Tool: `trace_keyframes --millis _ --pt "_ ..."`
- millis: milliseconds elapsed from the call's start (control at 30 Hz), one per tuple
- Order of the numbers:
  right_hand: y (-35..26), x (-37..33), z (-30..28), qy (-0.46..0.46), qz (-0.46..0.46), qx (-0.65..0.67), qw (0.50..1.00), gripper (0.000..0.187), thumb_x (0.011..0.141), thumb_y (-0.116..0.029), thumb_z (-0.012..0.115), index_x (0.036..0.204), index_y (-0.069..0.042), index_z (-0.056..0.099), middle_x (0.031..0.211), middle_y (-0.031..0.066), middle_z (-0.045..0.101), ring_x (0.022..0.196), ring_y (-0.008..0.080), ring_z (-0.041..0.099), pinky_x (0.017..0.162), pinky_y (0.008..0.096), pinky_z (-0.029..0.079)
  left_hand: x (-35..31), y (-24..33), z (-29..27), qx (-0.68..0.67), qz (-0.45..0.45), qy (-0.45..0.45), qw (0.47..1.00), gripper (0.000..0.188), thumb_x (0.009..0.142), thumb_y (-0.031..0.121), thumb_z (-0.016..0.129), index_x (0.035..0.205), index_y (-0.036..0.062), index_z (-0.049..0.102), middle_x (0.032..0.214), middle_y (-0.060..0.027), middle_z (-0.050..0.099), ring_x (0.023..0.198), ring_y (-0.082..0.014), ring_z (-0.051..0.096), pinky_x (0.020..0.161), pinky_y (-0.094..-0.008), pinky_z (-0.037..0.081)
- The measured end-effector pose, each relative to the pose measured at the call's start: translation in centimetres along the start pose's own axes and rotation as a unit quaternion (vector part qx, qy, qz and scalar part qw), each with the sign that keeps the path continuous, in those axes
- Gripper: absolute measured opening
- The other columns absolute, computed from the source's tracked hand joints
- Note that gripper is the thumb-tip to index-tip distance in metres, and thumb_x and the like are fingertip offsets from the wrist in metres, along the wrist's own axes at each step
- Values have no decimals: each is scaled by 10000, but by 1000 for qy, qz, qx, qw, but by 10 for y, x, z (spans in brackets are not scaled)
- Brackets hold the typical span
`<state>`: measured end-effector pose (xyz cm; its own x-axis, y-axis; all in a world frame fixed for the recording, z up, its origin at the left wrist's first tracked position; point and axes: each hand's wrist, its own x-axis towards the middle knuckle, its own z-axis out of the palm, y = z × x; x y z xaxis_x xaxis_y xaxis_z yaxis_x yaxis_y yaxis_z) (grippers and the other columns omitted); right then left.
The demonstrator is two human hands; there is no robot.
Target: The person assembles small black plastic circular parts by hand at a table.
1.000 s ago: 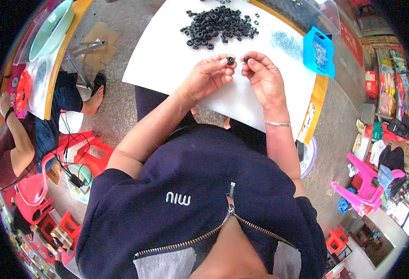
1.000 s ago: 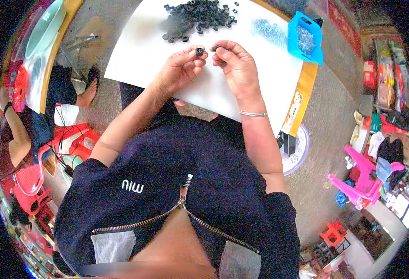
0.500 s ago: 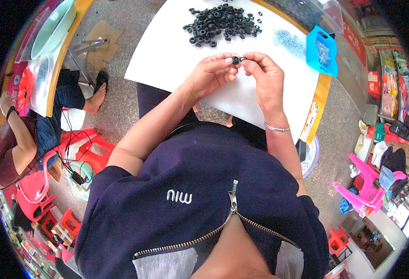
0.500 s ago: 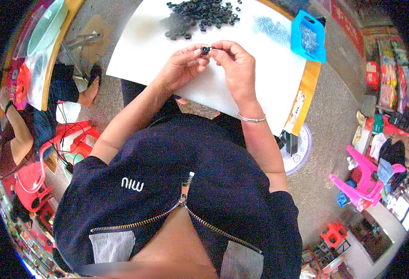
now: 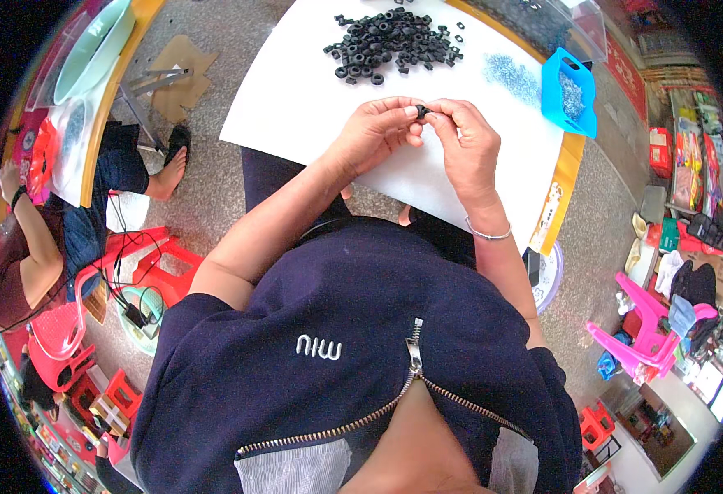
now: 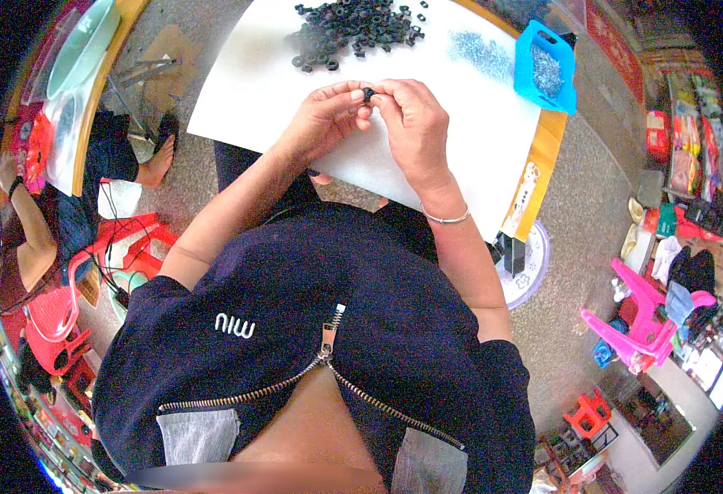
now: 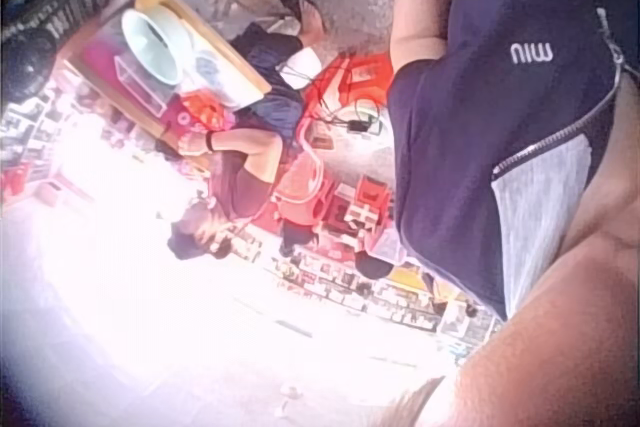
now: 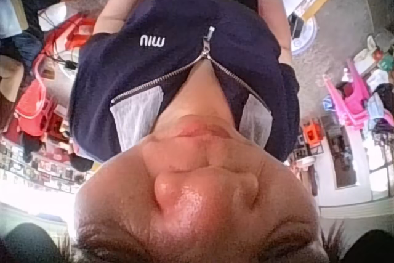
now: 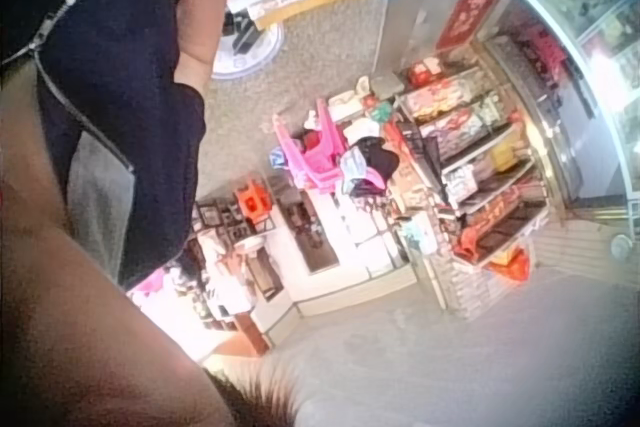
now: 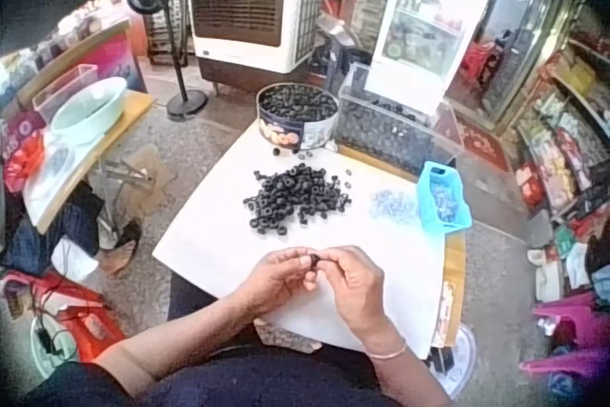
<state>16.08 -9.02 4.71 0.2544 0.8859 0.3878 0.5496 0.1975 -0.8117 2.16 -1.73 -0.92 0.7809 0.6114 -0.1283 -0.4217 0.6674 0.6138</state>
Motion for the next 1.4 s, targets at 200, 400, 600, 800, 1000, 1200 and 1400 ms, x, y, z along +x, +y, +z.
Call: trace_keyframes --millis 200,400,600,800,1000,1200,1400 --pt "1 0 -6 -15 -77 -70 994 99 780 -8 637 879 -4 628 843 119 637 783 256 619 693 332 505 -2 -2 7 50 6 40 998 270 907 104 557 1118 -64 546 872 -89 616 710 -150 595 693 -249 501" --pt "10 5 -14 -66 -164 -108 978 125 782 -19 631 906 -20 613 846 111 626 780 268 604 684 347 499 -1 -2 7 72 -1 53 996 263 912 86 546 1123 -71 541 867 -90 617 717 -152 597 697 -264 502" --pt "19 5 -20 -112 -124 -54 984 113 792 -28 622 902 -14 608 835 111 616 782 260 599 679 343 499 -3 5 20 160 -42 79 983 260 919 102 544 1108 -75 558 908 -98 620 773 -154 613 730 -257 500" --pt "16 -1 -15 -105 -150 -92 979 101 798 -40 609 894 -16 589 846 108 600 802 266 586 705 356 486 -2 2 17 182 -42 45 981 342 902 154 584 1145 -85 552 958 -100 625 786 -145 602 749 -261 495" --pt "14 -6 -13 -95 -88 -45 991 143 790 -28 604 932 -22 590 844 110 591 801 271 584 710 358 486 -1 6 17 184 -52 27 981 324 915 148 557 1140 -85 552 939 -90 628 761 -138 595 734 -264 493" --pt "12 -9 1 -22 21 15 999 202 873 -100 586 1052 -7 580 850 83 595 787 173 585 695 302 495 -1 4 24 161 -55 79 982 241 955 144 489 1074 -46 579 852 -53 604 693 -117 577 703 -237 501" --pt "4 -16 14 9 246 220 944 389 978 -315 441 1050 39 584 981 116 635 898 186 585 831 291 455 -11 -10 46 192 -68 78 976 313 974 183 454 1193 -27 530 924 -57 604 795 -124 573 723 -262 492"
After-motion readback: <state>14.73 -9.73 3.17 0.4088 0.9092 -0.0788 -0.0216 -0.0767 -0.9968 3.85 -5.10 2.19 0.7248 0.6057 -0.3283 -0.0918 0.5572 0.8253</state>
